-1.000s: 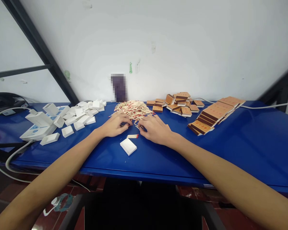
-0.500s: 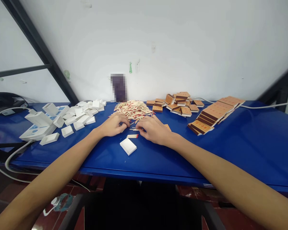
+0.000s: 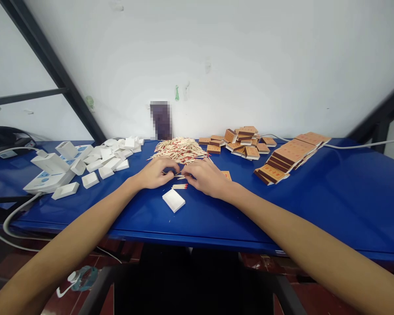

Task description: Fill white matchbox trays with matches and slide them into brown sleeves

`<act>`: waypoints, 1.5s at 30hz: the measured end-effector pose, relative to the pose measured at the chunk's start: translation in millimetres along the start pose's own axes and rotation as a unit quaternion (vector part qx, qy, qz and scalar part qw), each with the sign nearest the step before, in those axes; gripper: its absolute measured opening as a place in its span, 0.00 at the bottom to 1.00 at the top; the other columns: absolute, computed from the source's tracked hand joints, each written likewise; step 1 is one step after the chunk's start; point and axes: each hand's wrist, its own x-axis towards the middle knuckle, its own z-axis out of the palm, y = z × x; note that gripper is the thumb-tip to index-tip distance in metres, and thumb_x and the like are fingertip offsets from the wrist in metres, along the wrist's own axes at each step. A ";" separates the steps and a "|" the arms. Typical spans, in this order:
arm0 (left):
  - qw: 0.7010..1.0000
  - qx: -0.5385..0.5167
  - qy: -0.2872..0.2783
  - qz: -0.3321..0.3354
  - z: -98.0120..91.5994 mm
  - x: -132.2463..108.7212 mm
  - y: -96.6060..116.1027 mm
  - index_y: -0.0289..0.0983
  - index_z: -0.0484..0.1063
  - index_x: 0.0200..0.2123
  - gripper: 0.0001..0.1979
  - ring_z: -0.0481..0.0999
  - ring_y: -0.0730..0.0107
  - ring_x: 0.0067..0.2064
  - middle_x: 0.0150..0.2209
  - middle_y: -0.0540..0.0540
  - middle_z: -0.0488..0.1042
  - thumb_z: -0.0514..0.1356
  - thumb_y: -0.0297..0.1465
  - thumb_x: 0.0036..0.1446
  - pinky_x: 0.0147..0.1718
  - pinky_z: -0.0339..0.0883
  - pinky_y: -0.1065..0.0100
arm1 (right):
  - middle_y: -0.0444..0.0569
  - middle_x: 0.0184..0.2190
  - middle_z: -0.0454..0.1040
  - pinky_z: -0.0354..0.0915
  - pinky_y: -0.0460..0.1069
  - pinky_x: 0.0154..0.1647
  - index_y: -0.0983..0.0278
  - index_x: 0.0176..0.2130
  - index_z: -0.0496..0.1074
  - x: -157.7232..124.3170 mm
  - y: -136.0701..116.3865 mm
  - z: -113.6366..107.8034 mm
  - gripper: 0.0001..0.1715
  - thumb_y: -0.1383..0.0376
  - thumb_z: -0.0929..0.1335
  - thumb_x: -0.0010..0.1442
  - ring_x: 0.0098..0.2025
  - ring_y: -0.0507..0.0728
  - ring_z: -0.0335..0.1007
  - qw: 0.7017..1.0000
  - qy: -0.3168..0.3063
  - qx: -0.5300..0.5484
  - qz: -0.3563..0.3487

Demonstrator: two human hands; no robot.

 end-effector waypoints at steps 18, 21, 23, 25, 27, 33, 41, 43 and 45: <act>0.999 -0.019 0.025 0.011 -1.8 -0.7 9.2 0.36 0.79 0.29 0.12 0.71 0.66 0.36 0.30 0.47 0.76 0.54 0.25 0.47 0.42 0.63 0.63 | 0.50 0.42 0.80 0.65 0.51 0.44 0.62 0.45 0.76 -2.8 3.0 -2.5 0.13 0.66 0.63 0.65 0.42 0.58 0.74 0.999 -0.013 0.038 -0.025; 0.999 0.018 0.041 -0.019 -5.8 -1.4 8.4 0.36 0.78 0.27 0.11 0.70 0.68 0.32 0.24 0.49 0.72 0.55 0.29 0.53 0.42 0.60 0.62 | 0.49 0.43 0.80 0.65 0.52 0.44 0.62 0.47 0.75 -4.4 7.5 -5.9 0.16 0.69 0.63 0.64 0.44 0.59 0.75 0.999 -0.013 0.045 -0.016; 0.999 0.014 0.029 -0.027 -9.9 -2.2 7.2 0.35 0.77 0.24 0.12 0.66 0.73 0.26 0.19 0.52 0.67 0.55 0.30 0.55 0.37 0.60 0.66 | 0.49 0.44 0.80 0.65 0.52 0.45 0.62 0.48 0.75 -5.4 11.1 -8.0 0.18 0.71 0.62 0.62 0.45 0.59 0.75 0.999 -0.013 0.031 -0.005; 0.999 0.006 0.013 -0.040 -14.1 -3.4 6.0 0.35 0.77 0.26 0.12 0.63 0.76 0.22 0.16 0.53 0.64 0.56 0.30 0.55 0.30 0.57 0.69 | 0.49 0.45 0.80 0.65 0.52 0.45 0.62 0.49 0.75 -6.2 13.9 -9.2 0.20 0.73 0.62 0.61 0.46 0.60 0.75 1.000 -0.017 0.006 0.001; 0.998 0.006 0.007 -0.060 -17.4 -4.7 5.2 0.34 0.79 0.31 0.11 0.63 0.76 0.21 0.16 0.54 0.66 0.57 0.31 0.55 0.26 0.56 0.70 | 0.49 0.45 0.80 0.65 0.52 0.44 0.62 0.49 0.74 -6.5 15.1 -9.5 0.20 0.73 0.63 0.60 0.46 0.60 0.75 1.000 -0.025 -0.015 0.003; 0.998 0.015 -0.027 -0.056 -17.6 -5.3 3.9 0.34 0.80 0.32 0.10 0.68 0.74 0.23 0.20 0.51 0.73 0.57 0.27 0.50 0.28 0.59 0.71 | 0.50 0.44 0.80 0.64 0.52 0.42 0.62 0.49 0.74 -4.0 7.8 -7.2 0.16 0.69 0.64 0.62 0.45 0.60 0.75 0.998 -0.033 -0.055 0.015; 0.996 0.035 -0.059 -0.056 -13.8 -4.2 2.4 0.36 0.81 0.34 0.12 0.72 0.71 0.26 0.28 0.49 0.79 0.58 0.27 0.47 0.29 0.61 0.70 | 0.52 0.44 0.79 0.61 0.53 0.44 0.63 0.47 0.75 -1.0 -1.8 -4.8 0.13 0.66 0.64 0.65 0.47 0.61 0.74 0.994 -0.028 -0.101 0.018; 0.996 0.042 -0.057 -0.048 -12.4 -4.5 1.9 0.36 0.80 0.35 0.13 0.73 0.70 0.28 0.31 0.49 0.80 0.58 0.27 0.47 0.30 0.62 0.69 | 0.51 0.44 0.79 0.61 0.53 0.44 0.63 0.47 0.75 -1.2 -2.5 -4.9 0.13 0.66 0.63 0.66 0.47 0.61 0.74 0.994 -0.030 -0.105 0.014; 0.996 0.047 -0.055 -0.043 -10.9 -4.9 1.3 0.37 0.80 0.35 0.13 0.73 0.70 0.29 0.33 0.49 0.80 0.58 0.28 0.48 0.30 0.61 0.69 | 0.51 0.43 0.79 0.60 0.52 0.44 0.63 0.47 0.75 -1.4 -2.6 -4.9 0.13 0.66 0.63 0.66 0.47 0.60 0.74 0.994 -0.030 -0.108 0.013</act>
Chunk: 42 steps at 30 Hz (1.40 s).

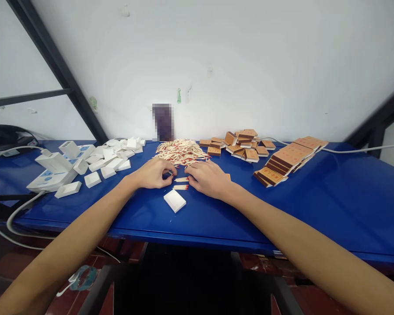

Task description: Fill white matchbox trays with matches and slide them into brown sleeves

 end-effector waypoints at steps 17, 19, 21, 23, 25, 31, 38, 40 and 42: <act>1.000 -0.006 0.005 0.018 4.3 0.6 1.5 0.37 0.79 0.33 0.09 0.72 0.71 0.30 0.31 0.49 0.78 0.57 0.28 0.51 0.32 0.61 0.70 | 0.52 0.43 0.78 0.59 0.52 0.43 0.63 0.46 0.75 -0.4 0.2 0.3 0.14 0.66 0.62 0.66 0.46 0.60 0.73 1.000 -0.003 0.009 -0.004; 1.000 -0.015 0.008 0.021 4.7 0.8 1.7 0.37 0.78 0.33 0.10 0.71 0.71 0.29 0.30 0.49 0.77 0.56 0.28 0.52 0.31 0.60 0.70 | 0.52 0.43 0.78 0.59 0.53 0.44 0.63 0.47 0.75 -1.0 0.0 -2.5 0.16 0.68 0.61 0.66 0.47 0.60 0.72 1.000 -0.010 0.017 -0.005; 1.000 -0.022 0.008 0.021 3.9 0.5 2.8 0.37 0.79 0.33 0.10 0.70 0.71 0.29 0.29 0.49 0.77 0.57 0.29 0.53 0.31 0.60 0.70 | 0.53 0.44 0.77 0.58 0.53 0.45 0.63 0.47 0.75 -2.2 -0.5 -6.8 0.17 0.67 0.60 0.66 0.48 0.61 0.72 0.999 -0.022 0.027 -0.009; 0.999 -0.031 0.002 0.019 2.3 0.0 4.6 0.36 0.79 0.35 0.10 0.70 0.71 0.29 0.29 0.48 0.76 0.59 0.32 0.54 0.30 0.59 0.70 | 0.54 0.46 0.76 0.58 0.54 0.45 0.63 0.48 0.75 -4.2 -1.4 -11.7 0.17 0.65 0.60 0.67 0.48 0.61 0.72 0.999 -0.037 0.035 -0.014; 0.999 -0.039 -0.007 0.016 0.3 -0.5 6.0 0.36 0.80 0.37 0.13 0.69 0.72 0.28 0.29 0.48 0.75 0.60 0.37 0.55 0.29 0.58 0.70 | 0.55 0.47 0.75 0.58 0.55 0.46 0.63 0.50 0.75 -6.4 -2.6 -16.2 0.18 0.61 0.61 0.67 0.49 0.62 0.71 0.998 -0.051 0.038 -0.015; 0.998 -0.049 -0.023 0.028 -4.0 -0.7 5.7 0.37 0.82 0.38 0.20 0.67 0.73 0.27 0.26 0.48 0.74 0.61 0.48 0.57 0.29 0.56 0.70 | 0.55 0.46 0.75 0.57 0.56 0.48 0.64 0.48 0.76 -8.2 -5.3 -16.3 0.25 0.49 0.64 0.65 0.49 0.64 0.70 0.997 -0.041 0.058 -0.016; 0.997 -0.062 -0.025 0.034 -3.5 -1.0 3.8 0.39 0.82 0.39 0.20 0.67 0.74 0.26 0.23 0.50 0.72 0.61 0.48 0.57 0.29 0.55 0.70 | 0.51 0.42 0.76 0.55 0.54 0.45 0.63 0.41 0.75 -4.5 -8.7 -3.2 0.13 0.60 0.64 0.66 0.46 0.60 0.70 0.995 -0.001 0.095 -0.014; 0.997 -0.058 -0.023 0.035 -3.0 -0.9 3.2 0.39 0.83 0.38 0.18 0.67 0.74 0.27 0.24 0.50 0.72 0.61 0.46 0.58 0.29 0.56 0.70 | 0.51 0.41 0.76 0.55 0.53 0.44 0.63 0.41 0.74 -4.0 -9.7 -1.7 0.12 0.61 0.63 0.67 0.46 0.60 0.70 0.995 0.005 0.096 -0.011; 0.998 -0.055 -0.023 0.037 -2.7 -0.4 3.3 0.38 0.82 0.36 0.16 0.68 0.74 0.27 0.25 0.49 0.72 0.61 0.43 0.59 0.30 0.57 0.70 | 0.51 0.41 0.76 0.54 0.53 0.44 0.63 0.40 0.74 -3.9 -10.3 -1.1 0.12 0.61 0.63 0.67 0.46 0.59 0.70 0.996 0.006 0.094 -0.008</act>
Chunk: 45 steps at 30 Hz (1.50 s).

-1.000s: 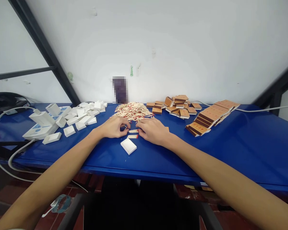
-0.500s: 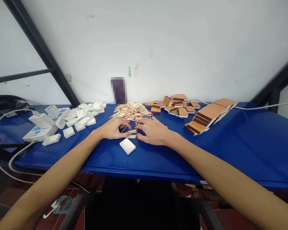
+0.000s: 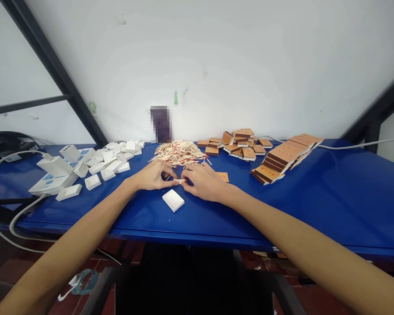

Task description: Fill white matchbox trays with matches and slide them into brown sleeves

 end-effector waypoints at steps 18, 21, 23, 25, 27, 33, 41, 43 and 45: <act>0.999 -0.037 0.017 -0.019 6.2 2.3 1.1 0.36 0.78 0.33 0.08 0.66 0.75 0.27 0.25 0.51 0.69 0.61 0.34 0.55 0.28 0.57 0.70 | 0.50 0.38 0.81 0.61 0.54 0.50 0.62 0.43 0.76 3.5 4.5 9.4 0.12 0.68 0.64 0.65 0.40 0.57 0.74 0.996 0.031 0.075 -0.030; 0.999 -0.034 0.014 -0.020 6.2 2.7 2.5 0.36 0.78 0.33 0.07 0.66 0.75 0.27 0.25 0.51 0.69 0.61 0.32 0.54 0.28 0.57 0.70 | 0.50 0.37 0.80 0.63 0.50 0.41 0.63 0.41 0.77 4.0 5.3 10.0 0.11 0.69 0.64 0.63 0.38 0.57 0.75 0.996 0.019 0.086 -0.014; 0.999 -0.029 0.015 -0.021 6.3 2.5 3.1 0.36 0.78 0.33 0.08 0.66 0.74 0.27 0.25 0.51 0.70 0.61 0.32 0.54 0.29 0.57 0.70 | 0.50 0.36 0.80 0.63 0.49 0.40 0.63 0.39 0.76 4.5 5.3 10.5 0.11 0.70 0.64 0.62 0.37 0.56 0.74 0.996 0.021 0.088 -0.010; 0.999 -0.020 0.021 -0.020 6.7 2.2 3.3 0.36 0.78 0.34 0.08 0.67 0.73 0.28 0.26 0.50 0.71 0.61 0.33 0.54 0.29 0.58 0.70 | 0.50 0.36 0.80 0.64 0.49 0.40 0.63 0.38 0.76 5.2 5.3 11.6 0.10 0.71 0.65 0.61 0.37 0.56 0.74 0.995 0.032 0.091 -0.005; 0.999 -0.014 0.025 -0.018 7.3 2.3 3.1 0.36 0.78 0.35 0.08 0.69 0.72 0.29 0.27 0.50 0.72 0.61 0.33 0.55 0.31 0.59 0.69 | 0.50 0.35 0.79 0.64 0.48 0.40 0.64 0.38 0.76 5.8 5.5 13.1 0.09 0.71 0.65 0.60 0.37 0.56 0.74 0.994 0.041 0.097 -0.002; 1.000 0.001 0.017 -0.010 11.8 5.6 2.4 0.36 0.74 0.33 0.07 0.68 0.71 0.30 0.27 0.50 0.70 0.58 0.32 0.58 0.31 0.58 0.69 | 0.50 0.35 0.79 0.63 0.49 0.40 0.64 0.39 0.76 5.6 7.0 14.0 0.10 0.71 0.65 0.60 0.37 0.56 0.73 0.995 0.057 0.082 0.005; 0.999 0.051 0.001 -0.011 15.7 5.7 2.4 0.36 0.68 0.36 0.07 0.70 0.66 0.35 0.34 0.46 0.71 0.55 0.32 0.63 0.34 0.60 0.67 | 0.50 0.36 0.79 0.61 0.50 0.40 0.62 0.40 0.76 4.9 3.7 6.5 0.09 0.69 0.66 0.61 0.40 0.59 0.73 0.998 0.033 0.020 0.043; 0.998 0.070 -0.004 -0.004 15.2 5.6 2.8 0.35 0.68 0.37 0.07 0.71 0.66 0.37 0.35 0.46 0.72 0.54 0.32 0.64 0.35 0.61 0.67 | 0.50 0.35 0.78 0.61 0.49 0.40 0.63 0.39 0.75 5.5 3.9 8.8 0.08 0.71 0.66 0.60 0.39 0.58 0.73 0.998 0.042 0.027 0.038; 0.995 0.096 -0.013 0.003 14.6 6.0 4.3 0.35 0.68 0.38 0.07 0.72 0.65 0.39 0.37 0.45 0.72 0.53 0.32 0.65 0.36 0.62 0.66 | 0.49 0.34 0.78 0.61 0.49 0.40 0.64 0.37 0.74 6.0 4.6 12.2 0.07 0.71 0.66 0.59 0.38 0.57 0.72 0.997 0.054 0.037 0.033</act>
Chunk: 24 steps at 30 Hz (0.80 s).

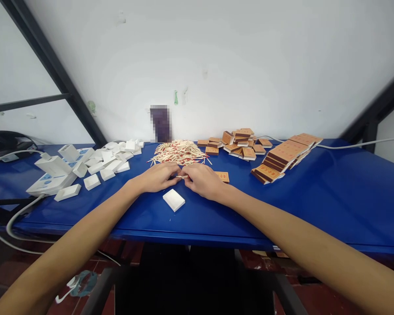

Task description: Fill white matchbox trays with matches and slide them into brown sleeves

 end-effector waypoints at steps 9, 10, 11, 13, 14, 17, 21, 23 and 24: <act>0.996 0.079 -0.045 -0.008 -3.3 1.6 10.9 0.33 0.66 0.41 0.09 0.73 0.61 0.41 0.40 0.41 0.72 0.49 0.31 0.68 0.41 0.65 0.63 | 0.48 0.32 0.78 0.58 0.48 0.35 0.63 0.34 0.72 1.4 4.8 -0.6 0.04 0.70 0.66 0.59 0.34 0.55 0.71 1.000 -0.013 0.022 -0.001; 0.996 0.080 -0.046 -0.007 -3.3 1.7 11.5 0.33 0.66 0.41 0.09 0.73 0.61 0.41 0.40 0.40 0.72 0.49 0.31 0.68 0.42 0.65 0.63 | 0.48 0.32 0.78 0.58 0.47 0.35 0.63 0.34 0.72 1.7 5.7 -1.8 0.04 0.69 0.66 0.60 0.34 0.55 0.71 0.999 -0.019 0.030 -0.001; 0.996 0.082 -0.046 -0.005 -3.3 1.8 11.9 0.33 0.66 0.41 0.09 0.73 0.61 0.41 0.40 0.40 0.72 0.49 0.31 0.68 0.42 0.66 0.63 | 0.48 0.32 0.78 0.58 0.47 0.34 0.63 0.34 0.72 2.0 6.6 -2.6 0.04 0.69 0.66 0.60 0.33 0.55 0.71 0.999 -0.024 0.036 -0.001; 0.995 0.088 -0.045 -0.001 -2.8 2.3 12.7 0.33 0.66 0.42 0.10 0.73 0.61 0.42 0.41 0.40 0.72 0.49 0.32 0.69 0.43 0.66 0.63 | 0.47 0.30 0.77 0.57 0.47 0.33 0.63 0.33 0.72 2.4 8.0 -3.3 0.03 0.69 0.67 0.59 0.32 0.54 0.70 0.999 -0.028 0.042 0.000; 0.995 0.095 -0.044 0.002 -2.3 2.6 13.1 0.32 0.66 0.42 0.10 0.73 0.61 0.42 0.41 0.40 0.72 0.49 0.32 0.69 0.44 0.66 0.62 | 0.46 0.29 0.76 0.57 0.46 0.33 0.63 0.33 0.71 2.6 8.3 -3.2 0.03 0.70 0.67 0.58 0.31 0.54 0.69 0.999 -0.030 0.044 0.002; 0.993 0.115 -0.032 0.010 -1.1 2.9 13.5 0.32 0.66 0.42 0.10 0.73 0.60 0.43 0.41 0.39 0.72 0.48 0.31 0.68 0.45 0.66 0.61 | 0.45 0.27 0.75 0.56 0.46 0.31 0.63 0.31 0.71 2.9 7.0 -3.7 0.04 0.72 0.68 0.55 0.29 0.53 0.68 0.998 -0.027 0.048 0.009; 0.995 0.095 0.001 0.027 -2.4 1.2 11.9 0.32 0.65 0.41 0.09 0.72 0.60 0.42 0.40 0.39 0.71 0.48 0.30 0.68 0.44 0.65 0.61 | 0.46 0.28 0.76 0.57 0.45 0.32 0.64 0.31 0.73 2.9 1.3 -10.3 0.04 0.72 0.68 0.54 0.29 0.52 0.69 0.999 0.001 0.051 0.010; 0.998 0.050 0.020 0.033 -6.0 -0.3 10.9 0.34 0.65 0.40 0.08 0.71 0.62 0.40 0.38 0.41 0.70 0.49 0.30 0.67 0.41 0.64 0.63 | 0.46 0.27 0.77 0.58 0.45 0.31 0.65 0.31 0.74 2.1 -3.1 -15.6 0.03 0.71 0.69 0.54 0.28 0.52 0.69 0.998 0.012 0.060 0.015; 0.999 0.020 0.028 0.032 -8.6 -1.3 10.6 0.35 0.65 0.39 0.07 0.70 0.64 0.38 0.37 0.43 0.70 0.50 0.31 0.66 0.39 0.63 0.64 | 0.46 0.27 0.78 0.58 0.45 0.31 0.65 0.31 0.74 1.5 -5.8 -18.3 0.03 0.71 0.69 0.54 0.28 0.52 0.70 0.997 0.015 0.067 0.019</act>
